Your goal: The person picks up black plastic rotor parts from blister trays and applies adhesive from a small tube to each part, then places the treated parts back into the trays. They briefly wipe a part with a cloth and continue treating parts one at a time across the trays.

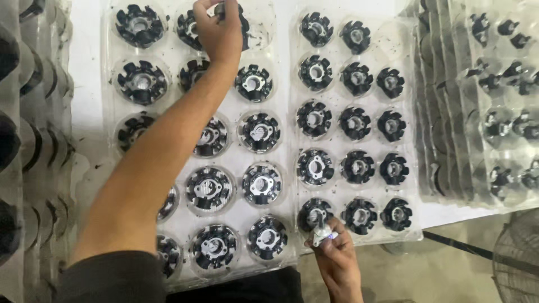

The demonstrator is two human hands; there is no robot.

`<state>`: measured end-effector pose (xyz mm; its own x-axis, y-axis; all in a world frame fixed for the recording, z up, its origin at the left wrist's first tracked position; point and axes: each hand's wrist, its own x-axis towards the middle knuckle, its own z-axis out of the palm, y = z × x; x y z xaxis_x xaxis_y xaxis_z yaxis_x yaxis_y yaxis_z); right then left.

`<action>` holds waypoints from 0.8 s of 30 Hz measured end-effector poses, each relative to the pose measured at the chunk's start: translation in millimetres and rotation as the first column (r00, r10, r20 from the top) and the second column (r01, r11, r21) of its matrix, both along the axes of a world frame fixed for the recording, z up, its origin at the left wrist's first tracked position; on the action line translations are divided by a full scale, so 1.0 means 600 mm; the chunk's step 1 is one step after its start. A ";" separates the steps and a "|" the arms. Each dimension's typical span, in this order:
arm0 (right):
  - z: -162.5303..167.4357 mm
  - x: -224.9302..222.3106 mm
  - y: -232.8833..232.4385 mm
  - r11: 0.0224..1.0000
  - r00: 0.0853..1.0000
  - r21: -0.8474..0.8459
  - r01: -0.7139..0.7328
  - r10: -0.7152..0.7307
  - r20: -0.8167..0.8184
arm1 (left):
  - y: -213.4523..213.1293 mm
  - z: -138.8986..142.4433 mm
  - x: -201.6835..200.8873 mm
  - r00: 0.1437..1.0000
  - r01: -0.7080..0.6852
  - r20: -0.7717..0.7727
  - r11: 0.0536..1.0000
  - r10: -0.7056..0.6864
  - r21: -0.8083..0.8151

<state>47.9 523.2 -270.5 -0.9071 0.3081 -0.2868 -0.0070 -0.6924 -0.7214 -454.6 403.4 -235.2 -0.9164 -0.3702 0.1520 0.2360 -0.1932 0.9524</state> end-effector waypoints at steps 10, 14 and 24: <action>0.245 -0.092 0.152 0.997 0.939 0.013 -0.077 0.068 0.336 | 0.074 0.107 -0.111 0.988 0.143 0.079 0.567 -0.136 -0.812; 0.312 -0.187 0.194 0.975 0.951 -0.023 -0.219 0.219 0.217 | 0.031 0.195 -0.031 0.943 0.016 -0.192 0.613 -0.272 -0.790; 0.329 -0.596 0.226 0.760 0.779 0.181 -0.624 0.585 0.226 | -0.218 0.221 0.528 0.852 -0.265 0.278 0.823 0.444 -0.502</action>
<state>-309.9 658.8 -72.9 -0.8797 -0.2152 -0.4240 0.4740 -0.3268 -0.8176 -137.7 272.5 -102.8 -0.7511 -0.6579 0.0558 -0.1775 0.2827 0.9427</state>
